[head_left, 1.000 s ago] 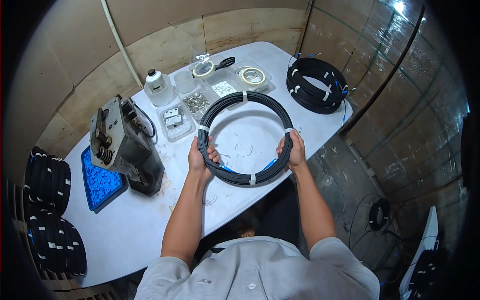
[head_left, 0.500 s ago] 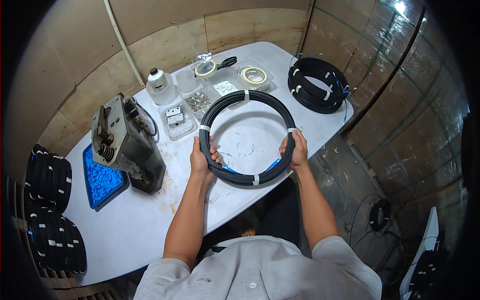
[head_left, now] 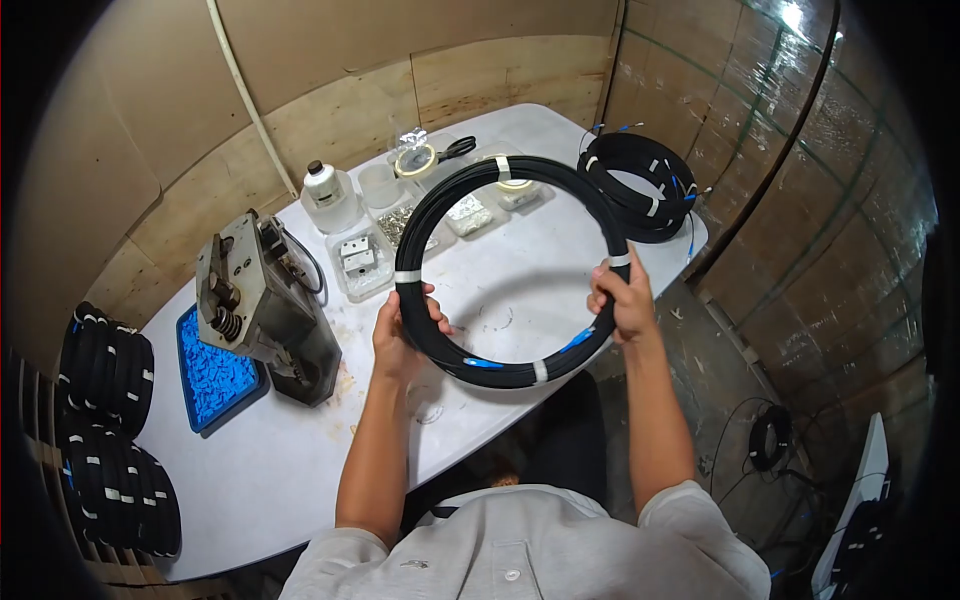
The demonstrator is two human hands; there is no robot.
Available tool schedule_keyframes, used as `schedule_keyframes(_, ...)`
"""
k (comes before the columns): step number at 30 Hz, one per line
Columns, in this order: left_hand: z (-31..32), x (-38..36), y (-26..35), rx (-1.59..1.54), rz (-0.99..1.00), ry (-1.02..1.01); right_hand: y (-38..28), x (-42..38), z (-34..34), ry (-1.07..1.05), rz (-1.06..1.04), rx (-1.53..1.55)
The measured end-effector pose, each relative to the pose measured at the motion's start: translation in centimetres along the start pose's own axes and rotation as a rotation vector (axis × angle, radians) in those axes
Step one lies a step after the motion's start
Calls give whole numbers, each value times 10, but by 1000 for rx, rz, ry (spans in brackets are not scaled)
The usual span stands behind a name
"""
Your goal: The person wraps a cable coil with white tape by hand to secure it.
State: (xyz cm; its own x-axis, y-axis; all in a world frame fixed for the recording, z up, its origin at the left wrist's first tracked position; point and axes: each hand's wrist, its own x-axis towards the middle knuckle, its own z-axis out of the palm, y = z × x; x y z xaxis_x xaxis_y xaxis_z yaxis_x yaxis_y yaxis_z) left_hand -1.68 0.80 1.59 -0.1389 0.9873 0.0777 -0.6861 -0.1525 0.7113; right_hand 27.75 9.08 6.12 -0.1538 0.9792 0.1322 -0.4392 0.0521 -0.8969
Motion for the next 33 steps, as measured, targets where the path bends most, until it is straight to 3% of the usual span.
schedule_keyframes(2,0,1,27,179,37,-197,-25,6,0,-121,-64,-27)
schedule_keyframes(4,23,5,45,362,115,-181,-50,19,-1,-286,-82,-166)
schedule_keyframes(5,33,4,51,363,116,-180,-62,23,4,-342,-62,-220)
schedule_keyframes(7,48,2,58,648,65,-75,-76,33,10,-464,-53,-314)
schedule_keyframes(8,48,2,56,647,70,-79,-86,38,12,-537,-42,-298)
schedule_keyframes(10,48,-1,51,314,12,15,-87,49,12,-598,-65,-190)
schedule_keyframes(13,45,-3,48,214,21,34,-67,43,16,-412,-91,-78)
schedule_keyframes(18,28,8,44,2,-16,79,-4,18,7,-263,59,190)
schedule_keyframes(22,2,19,33,-55,-171,165,-23,-6,35,-98,97,177)
schedule_keyframes(25,-3,19,26,-222,-266,169,-30,-10,42,-99,82,153)
schedule_keyframes(33,27,-15,45,124,-27,128,7,-4,13,-22,80,42)
